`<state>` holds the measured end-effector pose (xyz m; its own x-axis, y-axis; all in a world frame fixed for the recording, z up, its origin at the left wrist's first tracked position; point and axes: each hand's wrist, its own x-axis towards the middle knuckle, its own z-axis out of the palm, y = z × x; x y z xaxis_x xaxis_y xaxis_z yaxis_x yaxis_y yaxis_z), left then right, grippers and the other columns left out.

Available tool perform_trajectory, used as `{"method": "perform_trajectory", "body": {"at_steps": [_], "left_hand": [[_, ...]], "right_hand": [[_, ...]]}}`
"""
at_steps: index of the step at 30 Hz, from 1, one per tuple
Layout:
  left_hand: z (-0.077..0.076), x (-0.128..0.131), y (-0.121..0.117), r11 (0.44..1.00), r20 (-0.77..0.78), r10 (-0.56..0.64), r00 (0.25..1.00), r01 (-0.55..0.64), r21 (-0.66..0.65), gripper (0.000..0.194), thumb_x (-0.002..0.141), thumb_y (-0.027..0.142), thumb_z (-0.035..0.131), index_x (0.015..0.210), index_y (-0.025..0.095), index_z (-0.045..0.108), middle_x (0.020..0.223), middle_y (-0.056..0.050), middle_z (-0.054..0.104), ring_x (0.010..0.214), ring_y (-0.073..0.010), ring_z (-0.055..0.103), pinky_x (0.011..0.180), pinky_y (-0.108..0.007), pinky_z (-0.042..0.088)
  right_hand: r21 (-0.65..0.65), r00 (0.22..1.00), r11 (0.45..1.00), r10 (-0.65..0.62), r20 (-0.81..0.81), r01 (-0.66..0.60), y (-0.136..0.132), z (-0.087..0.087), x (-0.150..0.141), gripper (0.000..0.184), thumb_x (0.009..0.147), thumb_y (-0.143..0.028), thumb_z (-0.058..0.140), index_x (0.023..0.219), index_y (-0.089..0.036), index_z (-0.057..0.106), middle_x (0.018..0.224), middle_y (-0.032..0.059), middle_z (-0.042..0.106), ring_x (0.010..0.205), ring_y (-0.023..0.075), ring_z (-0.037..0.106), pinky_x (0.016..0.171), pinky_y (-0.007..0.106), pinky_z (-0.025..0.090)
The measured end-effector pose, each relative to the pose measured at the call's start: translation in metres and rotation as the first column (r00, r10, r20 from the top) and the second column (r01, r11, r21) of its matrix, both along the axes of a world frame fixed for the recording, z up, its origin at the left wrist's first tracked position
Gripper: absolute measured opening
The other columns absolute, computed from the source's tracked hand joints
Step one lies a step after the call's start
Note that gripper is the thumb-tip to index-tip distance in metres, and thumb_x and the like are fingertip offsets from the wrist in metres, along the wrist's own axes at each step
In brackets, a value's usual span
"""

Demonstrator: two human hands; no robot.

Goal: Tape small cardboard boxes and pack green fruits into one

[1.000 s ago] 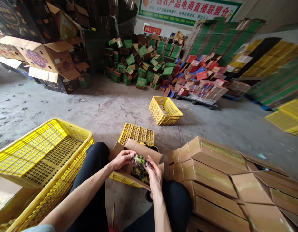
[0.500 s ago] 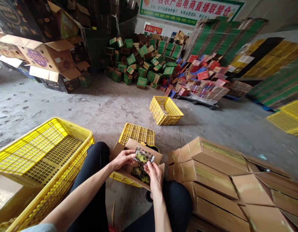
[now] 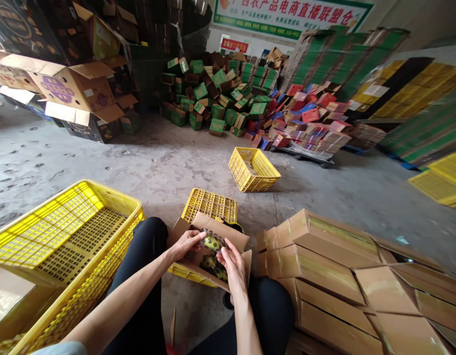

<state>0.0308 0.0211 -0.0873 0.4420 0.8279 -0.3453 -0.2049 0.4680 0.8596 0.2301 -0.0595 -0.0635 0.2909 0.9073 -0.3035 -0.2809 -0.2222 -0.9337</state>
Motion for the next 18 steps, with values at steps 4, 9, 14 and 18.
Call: {"method": "perform_trajectory", "body": {"at_steps": [4, 9, 14, 18], "left_hand": [[0.002, 0.000, -0.003, 1.000, 0.047, 0.010, 0.999, -0.010, -0.010, 0.065, 0.066, 0.066, 0.092, 0.098, 0.014, 0.071, 0.093, -0.008, 0.075, 0.075, -0.0162, 0.068, 0.069, -0.026, 0.052], [0.001, -0.007, 0.004, 0.988, -0.057, 0.100, 0.993, -0.093, 0.120, 0.060, 0.071, 0.059, 0.090, 0.106, 0.016, 0.068, 0.099, -0.009, 0.075, 0.082, -0.0208, 0.070, 0.071, -0.029, 0.052], [-0.001, -0.025, 0.009, 0.820, -0.470, 0.212, 0.857, 0.106, 0.563, 0.035, 0.075, 0.029, 0.084, 0.107, 0.021, 0.070, 0.101, -0.006, 0.072, 0.098, -0.0264, 0.066, 0.093, -0.034, 0.050], [-0.007, -0.033, 0.007, 0.722, -0.602, 0.246, 0.760, 0.271, 0.637, 0.035, 0.074, 0.015, 0.076, 0.108, 0.022, 0.073, 0.111, -0.010, 0.070, 0.110, -0.0314, 0.063, 0.108, -0.040, 0.045]], "right_hand": [[0.003, 1.000, 1.000, 0.028, 0.008, -0.028, -0.001, -0.001, -0.001, 0.080, 0.066, -0.058, 0.095, 0.135, -0.023, 0.073, 0.083, 0.0019, 0.078, 0.080, 0.0219, 0.077, 0.079, 0.034, 0.064], [-0.017, 0.998, 1.000, 0.009, 0.067, -0.008, 0.003, -0.008, 0.008, 0.082, 0.070, -0.062, 0.089, 0.140, -0.025, 0.069, 0.099, 0.0075, 0.082, 0.083, 0.0253, 0.080, 0.081, 0.038, 0.065], [-0.109, 0.911, 0.990, 0.123, 0.393, -0.087, 0.010, -0.023, 0.023, 0.043, 0.068, -0.055, 0.087, 0.098, -0.025, 0.083, 0.095, 0.0088, 0.082, 0.089, 0.0306, 0.078, 0.082, 0.042, 0.064], [-0.161, 0.815, 0.971, 0.236, 0.530, -0.176, 0.010, -0.027, 0.023, 0.014, 0.069, -0.034, 0.082, 0.083, -0.029, 0.084, 0.096, 0.0047, 0.083, 0.105, 0.0316, 0.075, 0.103, 0.043, 0.055]]}}
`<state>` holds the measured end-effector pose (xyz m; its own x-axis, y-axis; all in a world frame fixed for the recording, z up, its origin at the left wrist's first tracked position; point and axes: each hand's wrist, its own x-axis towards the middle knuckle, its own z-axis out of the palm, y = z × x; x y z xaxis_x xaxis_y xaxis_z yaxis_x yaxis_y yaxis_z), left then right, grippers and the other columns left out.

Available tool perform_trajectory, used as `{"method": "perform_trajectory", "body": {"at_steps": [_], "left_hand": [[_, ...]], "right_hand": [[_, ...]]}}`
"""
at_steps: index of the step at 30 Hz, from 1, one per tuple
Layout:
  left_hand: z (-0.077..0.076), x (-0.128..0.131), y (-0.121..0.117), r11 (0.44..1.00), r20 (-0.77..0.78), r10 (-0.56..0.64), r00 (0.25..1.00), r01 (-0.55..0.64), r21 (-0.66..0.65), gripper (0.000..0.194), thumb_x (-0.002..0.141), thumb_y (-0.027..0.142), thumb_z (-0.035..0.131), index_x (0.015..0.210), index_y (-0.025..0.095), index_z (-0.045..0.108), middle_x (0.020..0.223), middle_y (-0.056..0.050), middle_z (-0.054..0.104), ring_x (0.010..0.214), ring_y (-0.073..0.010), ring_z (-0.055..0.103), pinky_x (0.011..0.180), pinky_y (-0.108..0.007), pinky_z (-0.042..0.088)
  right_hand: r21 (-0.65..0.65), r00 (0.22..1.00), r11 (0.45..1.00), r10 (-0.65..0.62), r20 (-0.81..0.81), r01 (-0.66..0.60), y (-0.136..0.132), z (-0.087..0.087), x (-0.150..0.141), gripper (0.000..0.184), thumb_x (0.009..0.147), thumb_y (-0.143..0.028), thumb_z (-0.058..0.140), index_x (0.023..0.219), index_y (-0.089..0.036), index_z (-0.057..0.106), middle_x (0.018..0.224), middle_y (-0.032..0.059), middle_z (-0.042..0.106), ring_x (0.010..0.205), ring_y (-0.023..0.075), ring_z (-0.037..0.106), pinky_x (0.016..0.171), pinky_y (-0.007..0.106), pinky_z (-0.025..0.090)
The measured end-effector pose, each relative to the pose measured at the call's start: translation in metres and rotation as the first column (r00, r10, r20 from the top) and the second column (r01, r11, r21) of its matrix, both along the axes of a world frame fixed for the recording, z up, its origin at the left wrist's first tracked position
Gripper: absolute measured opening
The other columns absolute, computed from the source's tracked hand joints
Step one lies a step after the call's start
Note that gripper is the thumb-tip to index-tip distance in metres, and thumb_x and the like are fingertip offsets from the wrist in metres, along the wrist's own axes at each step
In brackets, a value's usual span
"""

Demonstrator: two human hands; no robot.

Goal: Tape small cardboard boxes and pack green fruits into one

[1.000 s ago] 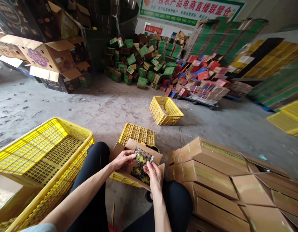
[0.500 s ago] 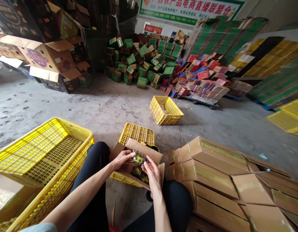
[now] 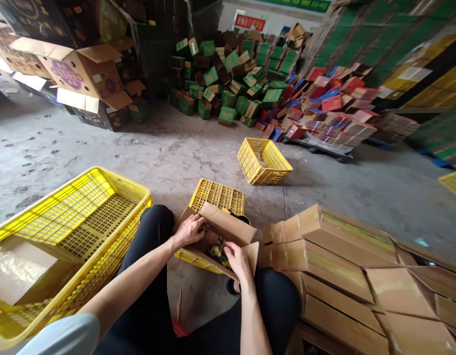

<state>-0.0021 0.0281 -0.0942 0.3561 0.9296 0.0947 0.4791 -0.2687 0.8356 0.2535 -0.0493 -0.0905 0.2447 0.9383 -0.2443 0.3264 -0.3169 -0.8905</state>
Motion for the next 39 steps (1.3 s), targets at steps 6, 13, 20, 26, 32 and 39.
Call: {"method": "perform_trajectory", "body": {"at_steps": [6, 13, 20, 26, 32, 39], "left_hand": [[-0.011, -0.001, 0.004, 0.998, 0.052, 0.004, 0.999, -0.001, -0.055, 0.030, 0.076, 0.013, 0.072, 0.105, 0.020, 0.077, 0.107, -0.011, 0.073, 0.109, -0.0313, 0.065, 0.111, -0.044, 0.043], [-0.017, 0.006, 0.006, 0.983, 0.203, 0.032, 0.979, 0.005, -0.183, 0.027, 0.079, 0.020, 0.073, 0.106, 0.020, 0.080, 0.104, -0.009, 0.077, 0.088, -0.0237, 0.070, 0.087, -0.033, 0.054], [-0.020, 0.013, 0.001, 0.942, 0.347, 0.016, 0.938, 0.102, -0.319, 0.035, 0.079, 0.032, 0.080, 0.111, 0.018, 0.081, 0.107, -0.010, 0.081, 0.095, -0.0270, 0.075, 0.089, -0.035, 0.056], [-0.016, 0.019, -0.005, 0.845, 0.525, 0.065, 0.849, 0.233, -0.481, 0.071, 0.078, 0.050, 0.088, 0.138, 0.017, 0.070, 0.140, -0.017, 0.070, 0.124, -0.0338, 0.069, 0.099, -0.040, 0.056], [-0.002, 0.018, -0.010, 0.629, 0.672, 0.138, 0.728, 0.460, -0.627, 0.084, 0.073, 0.051, 0.095, 0.145, 0.022, 0.064, 0.121, -0.013, 0.075, 0.100, -0.0261, 0.075, 0.086, -0.036, 0.059], [0.004, 0.022, -0.009, 0.707, 0.705, 0.154, 0.693, 0.421, -0.568, 0.066, 0.068, 0.047, 0.099, 0.122, 0.018, 0.073, 0.105, -0.008, 0.076, 0.083, -0.0162, 0.069, 0.072, -0.025, 0.053]], "right_hand": [[-0.111, 0.973, 0.986, 0.144, 0.180, -0.125, -0.002, 0.000, -0.006, 0.011, 0.072, -0.023, 0.075, 0.065, -0.029, 0.080, 0.086, 0.0055, 0.084, 0.096, 0.0307, 0.076, 0.095, 0.037, 0.052], [-0.131, 0.968, 0.983, 0.157, 0.198, -0.132, -0.004, 0.003, -0.013, 0.019, 0.071, -0.026, 0.077, 0.053, -0.028, 0.074, 0.069, 0.0087, 0.080, 0.085, 0.0329, 0.077, 0.081, 0.036, 0.051], [-0.010, 0.997, 0.999, -0.032, -0.073, 0.031, -0.002, 0.015, -0.016, 0.027, 0.071, -0.052, 0.081, 0.069, -0.025, 0.081, 0.079, 0.0068, 0.082, 0.086, 0.0325, 0.076, 0.080, 0.037, 0.057], [0.024, 0.867, 0.974, -0.189, -0.462, 0.225, -0.003, 0.023, -0.014, 0.045, 0.063, -0.061, 0.087, 0.083, -0.021, 0.080, 0.091, 0.0093, 0.083, 0.085, 0.0282, 0.077, 0.079, 0.040, 0.064], [0.023, 0.733, 0.943, -0.244, -0.635, 0.333, -0.003, 0.025, -0.010, 0.035, 0.064, -0.049, 0.091, 0.081, -0.022, 0.077, 0.091, 0.0072, 0.082, 0.085, 0.0259, 0.077, 0.076, 0.039, 0.065], [0.021, 0.646, 0.942, -0.213, -0.733, 0.335, -0.003, 0.026, -0.010, 0.034, 0.065, -0.042, 0.094, 0.083, -0.022, 0.073, 0.087, 0.0025, 0.080, 0.085, 0.0227, 0.078, 0.080, 0.036, 0.064]]}}
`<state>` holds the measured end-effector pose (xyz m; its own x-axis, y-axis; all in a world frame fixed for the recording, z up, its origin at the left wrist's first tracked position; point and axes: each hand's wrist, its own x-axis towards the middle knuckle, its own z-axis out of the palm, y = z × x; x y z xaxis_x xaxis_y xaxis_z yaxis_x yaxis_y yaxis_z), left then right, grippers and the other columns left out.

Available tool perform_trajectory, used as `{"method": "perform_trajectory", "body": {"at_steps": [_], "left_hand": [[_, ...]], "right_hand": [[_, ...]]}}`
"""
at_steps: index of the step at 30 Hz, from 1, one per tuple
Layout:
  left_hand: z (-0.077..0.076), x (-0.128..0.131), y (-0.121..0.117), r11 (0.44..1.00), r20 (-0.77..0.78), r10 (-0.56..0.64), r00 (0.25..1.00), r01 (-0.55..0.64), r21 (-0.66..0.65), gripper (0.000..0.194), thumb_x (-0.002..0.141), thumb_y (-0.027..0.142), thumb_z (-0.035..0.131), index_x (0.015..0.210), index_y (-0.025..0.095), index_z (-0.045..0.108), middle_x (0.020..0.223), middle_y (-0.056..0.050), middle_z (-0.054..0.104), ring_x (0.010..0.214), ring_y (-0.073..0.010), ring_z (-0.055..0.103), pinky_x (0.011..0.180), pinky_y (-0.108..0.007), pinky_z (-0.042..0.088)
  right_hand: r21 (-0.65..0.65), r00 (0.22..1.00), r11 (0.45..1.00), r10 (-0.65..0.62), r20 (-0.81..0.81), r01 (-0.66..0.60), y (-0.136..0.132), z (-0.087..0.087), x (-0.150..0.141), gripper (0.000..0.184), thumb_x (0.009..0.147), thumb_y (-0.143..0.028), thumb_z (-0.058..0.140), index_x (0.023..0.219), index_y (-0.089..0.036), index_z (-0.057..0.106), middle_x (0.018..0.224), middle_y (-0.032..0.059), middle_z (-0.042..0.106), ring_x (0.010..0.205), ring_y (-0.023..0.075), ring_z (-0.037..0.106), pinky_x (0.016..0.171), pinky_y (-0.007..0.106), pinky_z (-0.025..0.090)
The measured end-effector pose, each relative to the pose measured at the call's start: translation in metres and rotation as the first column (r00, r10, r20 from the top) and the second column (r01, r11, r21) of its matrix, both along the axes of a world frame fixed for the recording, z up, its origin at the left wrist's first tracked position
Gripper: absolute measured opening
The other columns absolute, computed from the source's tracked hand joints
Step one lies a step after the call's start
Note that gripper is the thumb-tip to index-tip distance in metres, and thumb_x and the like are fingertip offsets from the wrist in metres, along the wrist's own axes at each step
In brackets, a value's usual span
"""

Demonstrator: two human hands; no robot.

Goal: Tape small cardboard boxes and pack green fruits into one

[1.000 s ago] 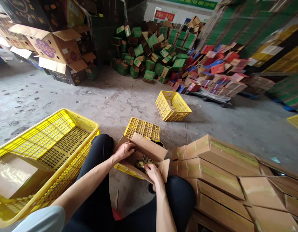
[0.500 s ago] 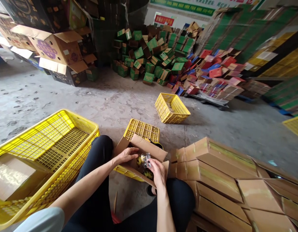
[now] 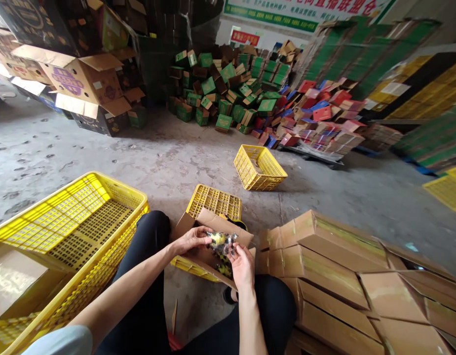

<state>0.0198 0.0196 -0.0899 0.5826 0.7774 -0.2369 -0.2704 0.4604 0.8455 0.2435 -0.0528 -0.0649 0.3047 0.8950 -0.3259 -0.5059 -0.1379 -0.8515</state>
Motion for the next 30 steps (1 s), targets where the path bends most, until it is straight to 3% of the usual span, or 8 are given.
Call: {"method": "perform_trajectory", "body": {"at_steps": [3, 7, 15, 21, 26, 30], "left_hand": [[0.002, 0.000, 0.000, 0.999, -0.034, 0.023, 0.999, -0.022, 0.032, 0.065, 0.067, 0.048, 0.099, 0.119, 0.018, 0.074, 0.104, -0.007, 0.075, 0.083, -0.0161, 0.068, 0.069, -0.023, 0.051], [0.004, -0.002, -0.001, 0.997, -0.049, 0.018, 0.999, -0.014, 0.082, 0.054, 0.069, 0.049, 0.097, 0.109, 0.017, 0.077, 0.103, -0.006, 0.075, 0.085, -0.0170, 0.068, 0.068, -0.023, 0.049], [0.006, 0.002, -0.001, 0.994, 0.089, 0.032, 0.996, -0.041, 0.100, 0.054, 0.063, 0.036, 0.102, 0.105, 0.016, 0.076, 0.096, -0.004, 0.076, 0.086, -0.0169, 0.069, 0.083, -0.027, 0.050], [0.002, 0.001, 0.000, 0.993, 0.018, 0.035, 0.999, -0.037, 0.110, 0.056, 0.065, 0.045, 0.100, 0.107, 0.016, 0.075, 0.102, -0.006, 0.076, 0.086, -0.0177, 0.068, 0.079, -0.027, 0.050], [0.000, 0.000, 0.000, 0.993, -0.065, 0.044, 0.997, -0.037, 0.113, 0.055, 0.076, 0.065, 0.087, 0.086, 0.013, 0.072, 0.074, 0.000, 0.065, 0.061, -0.0090, 0.054, 0.060, -0.022, 0.040], [0.002, 0.002, -0.002, 0.997, -0.039, 0.037, 0.999, -0.034, 0.073, 0.060, 0.076, 0.070, 0.084, 0.083, 0.012, 0.069, 0.071, 0.001, 0.063, 0.059, -0.0085, 0.053, 0.060, -0.022, 0.040]], "right_hand": [[0.012, 1.000, 1.000, -0.007, 0.031, 0.006, 0.000, 0.002, -0.002, 0.039, 0.066, -0.046, 0.094, 0.089, -0.023, 0.072, 0.092, 0.0024, 0.079, 0.087, 0.0231, 0.078, 0.080, 0.036, 0.064], [0.024, 0.997, 1.000, 0.001, 0.082, -0.003, 0.000, 0.004, -0.006, 0.055, 0.066, -0.050, 0.095, 0.112, -0.025, 0.076, 0.113, 0.0067, 0.080, 0.094, 0.0235, 0.077, 0.080, 0.034, 0.064], [0.003, 0.988, 0.997, 0.072, 0.135, -0.073, 0.001, -0.001, -0.006, 0.052, 0.067, -0.052, 0.094, 0.110, -0.027, 0.083, 0.125, 0.0093, 0.079, 0.111, 0.0278, 0.074, 0.090, 0.036, 0.062], [0.015, 0.971, 0.987, 0.153, 0.184, -0.159, -0.003, 0.003, -0.010, 0.063, 0.072, -0.052, 0.092, 0.129, -0.031, 0.077, 0.141, 0.0075, 0.073, 0.126, 0.0326, 0.069, 0.100, 0.043, 0.060], [0.018, 0.958, 0.985, 0.164, 0.234, -0.173, -0.004, 0.000, -0.011, 0.063, 0.073, -0.054, 0.091, 0.130, -0.030, 0.076, 0.132, 0.0069, 0.077, 0.114, 0.0299, 0.074, 0.096, 0.041, 0.062], [-0.013, 0.954, 0.985, 0.168, 0.250, -0.170, -0.001, -0.006, -0.010, 0.055, 0.068, -0.058, 0.092, 0.113, -0.027, 0.082, 0.115, 0.0067, 0.082, 0.093, 0.0267, 0.077, 0.085, 0.038, 0.063]]}}
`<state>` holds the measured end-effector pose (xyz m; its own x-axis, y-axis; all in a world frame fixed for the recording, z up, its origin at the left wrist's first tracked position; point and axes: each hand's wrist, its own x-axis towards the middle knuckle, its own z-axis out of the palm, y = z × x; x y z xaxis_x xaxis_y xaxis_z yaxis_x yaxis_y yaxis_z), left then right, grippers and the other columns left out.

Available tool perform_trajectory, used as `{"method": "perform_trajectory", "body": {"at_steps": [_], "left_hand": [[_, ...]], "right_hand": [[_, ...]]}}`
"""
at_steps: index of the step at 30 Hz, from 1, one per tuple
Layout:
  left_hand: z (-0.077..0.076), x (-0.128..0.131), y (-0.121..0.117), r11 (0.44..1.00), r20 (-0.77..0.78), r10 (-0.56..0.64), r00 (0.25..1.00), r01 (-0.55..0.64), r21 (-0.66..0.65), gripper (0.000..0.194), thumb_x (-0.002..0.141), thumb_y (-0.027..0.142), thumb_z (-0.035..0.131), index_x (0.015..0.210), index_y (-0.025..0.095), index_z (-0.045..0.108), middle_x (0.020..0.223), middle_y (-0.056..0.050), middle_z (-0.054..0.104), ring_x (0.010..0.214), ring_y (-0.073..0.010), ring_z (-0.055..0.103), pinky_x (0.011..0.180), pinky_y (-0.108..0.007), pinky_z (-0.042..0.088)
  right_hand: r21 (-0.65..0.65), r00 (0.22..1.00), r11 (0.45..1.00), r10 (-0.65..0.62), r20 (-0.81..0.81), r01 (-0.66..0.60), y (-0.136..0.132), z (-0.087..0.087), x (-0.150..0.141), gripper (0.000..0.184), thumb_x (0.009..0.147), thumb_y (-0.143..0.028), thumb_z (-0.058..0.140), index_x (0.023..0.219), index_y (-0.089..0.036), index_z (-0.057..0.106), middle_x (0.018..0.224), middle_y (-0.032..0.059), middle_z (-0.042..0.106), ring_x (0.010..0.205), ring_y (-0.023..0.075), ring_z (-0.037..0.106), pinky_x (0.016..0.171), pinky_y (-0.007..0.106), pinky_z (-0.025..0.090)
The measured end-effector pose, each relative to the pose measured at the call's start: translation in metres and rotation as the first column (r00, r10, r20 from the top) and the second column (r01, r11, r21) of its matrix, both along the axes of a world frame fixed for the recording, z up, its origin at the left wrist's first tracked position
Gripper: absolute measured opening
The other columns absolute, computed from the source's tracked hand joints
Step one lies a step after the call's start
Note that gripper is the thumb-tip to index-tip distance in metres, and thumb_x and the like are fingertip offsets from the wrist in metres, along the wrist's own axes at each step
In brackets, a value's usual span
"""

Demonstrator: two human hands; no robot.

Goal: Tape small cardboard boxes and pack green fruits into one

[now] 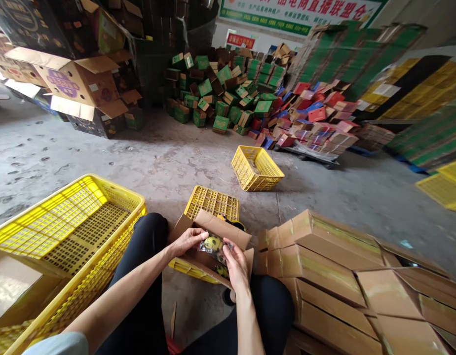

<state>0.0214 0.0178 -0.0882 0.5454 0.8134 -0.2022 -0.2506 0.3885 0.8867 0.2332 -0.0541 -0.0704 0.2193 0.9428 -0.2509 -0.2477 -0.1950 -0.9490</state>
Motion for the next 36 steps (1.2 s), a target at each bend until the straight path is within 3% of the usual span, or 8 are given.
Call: {"method": "perform_trajectory", "body": {"at_steps": [6, 12, 20, 23, 26, 29, 31, 36], "left_hand": [[0.0004, 0.0010, -0.0009, 0.997, 0.031, -0.033, 0.999, 0.035, -0.072, 0.060, 0.074, 0.067, 0.088, 0.091, 0.012, 0.070, 0.078, -0.002, 0.069, 0.066, -0.0123, 0.061, 0.069, -0.026, 0.050], [0.0020, -0.0014, -0.0003, 0.999, -0.020, -0.036, 0.999, 0.035, -0.007, 0.059, 0.074, 0.066, 0.088, 0.089, 0.013, 0.070, 0.074, 0.000, 0.066, 0.061, -0.0102, 0.057, 0.062, -0.023, 0.045], [0.0039, -0.0050, 0.0033, 0.998, -0.119, 0.022, 0.993, -0.014, 0.066, 0.061, 0.071, 0.072, 0.086, 0.080, 0.013, 0.068, 0.066, 0.002, 0.059, 0.057, -0.0091, 0.049, 0.058, -0.023, 0.036], [0.0039, -0.0052, 0.0036, 0.996, -0.125, 0.046, 0.991, -0.037, 0.079, 0.062, 0.070, 0.071, 0.087, 0.077, 0.013, 0.069, 0.065, 0.001, 0.060, 0.058, -0.0099, 0.051, 0.059, -0.024, 0.039], [0.0057, -0.0043, 0.0024, 0.998, -0.095, 0.035, 0.995, -0.029, 0.054, 0.060, 0.073, 0.068, 0.087, 0.091, 0.013, 0.075, 0.079, -0.003, 0.069, 0.068, -0.0128, 0.060, 0.065, -0.024, 0.045], [0.0072, -0.0030, 0.0012, 1.000, -0.044, 0.005, 0.999, -0.005, -0.003, 0.064, 0.076, 0.065, 0.087, 0.116, 0.016, 0.076, 0.102, -0.007, 0.074, 0.082, -0.0161, 0.067, 0.068, -0.023, 0.049], [0.0063, -0.0024, 0.0008, 0.999, -0.008, -0.021, 1.000, 0.021, -0.031, 0.066, 0.077, 0.063, 0.088, 0.122, 0.018, 0.074, 0.112, -0.009, 0.074, 0.089, -0.0177, 0.069, 0.071, -0.024, 0.052], [-0.0002, -0.0025, -0.0001, 0.989, -0.003, -0.060, 0.998, 0.059, -0.133, 0.071, 0.075, 0.058, 0.092, 0.130, 0.019, 0.070, 0.120, -0.013, 0.074, 0.092, -0.0187, 0.072, 0.079, -0.027, 0.057]], "right_hand": [[-0.023, 0.999, 0.999, -0.032, 0.004, 0.032, 0.0004, -0.0026, -0.0001, 0.054, 0.065, -0.060, 0.094, 0.106, -0.026, 0.082, 0.103, 0.0057, 0.083, 0.084, 0.0247, 0.076, 0.076, 0.035, 0.062], [-0.044, 0.998, 0.999, 0.004, 0.066, -0.001, -0.0018, 0.0018, 0.0005, 0.046, 0.067, -0.061, 0.093, 0.095, -0.026, 0.081, 0.094, 0.0042, 0.081, 0.084, 0.0243, 0.073, 0.075, 0.033, 0.060], [-0.016, 0.997, 0.996, 0.082, 0.009, -0.082, -0.0053, 0.0005, 0.0004, 0.056, 0.077, -0.059, 0.087, 0.126, -0.034, 0.075, 0.119, 0.0046, 0.077, 0.105, 0.0271, 0.073, 0.082, 0.035, 0.062], [-0.015, 0.990, 0.991, 0.131, 0.046, -0.131, -0.0046, -0.0023, -0.0010, 0.057, 0.074, -0.058, 0.089, 0.122, -0.030, 0.077, 0.120, 0.0071, 0.078, 0.102, 0.0284, 0.074, 0.083, 0.037, 0.062], [-0.005, 0.985, 0.989, 0.148, 0.090, -0.148, -0.0036, -0.0034, -0.0016, 0.047, 0.073, -0.057, 0.090, 0.107, -0.026, 0.081, 0.111, 0.0077, 0.081, 0.095, 0.0274, 0.075, 0.085, 0.038, 0.061], [0.028, 0.992, 0.997, 0.064, 0.110, -0.067, -0.0031, -0.0021, -0.0014, 0.041, 0.073, -0.058, 0.090, 0.096, -0.025, 0.081, 0.105, 0.0066, 0.082, 0.087, 0.0244, 0.074, 0.083, 0.036, 0.060], [0.038, 0.991, 0.999, 0.025, 0.128, -0.030, -0.0031, -0.0005, -0.0011, 0.042, 0.072, -0.058, 0.090, 0.093, -0.024, 0.080, 0.103, 0.0067, 0.082, 0.083, 0.0237, 0.074, 0.081, 0.036, 0.060], [0.066, 0.980, 0.998, -0.001, 0.198, -0.012, -0.0042, 0.0044, -0.0003, 0.041, 0.072, -0.059, 0.088, 0.092, -0.024, 0.080, 0.115, 0.0085, 0.081, 0.097, 0.0284, 0.076, 0.089, 0.039, 0.061]]}}
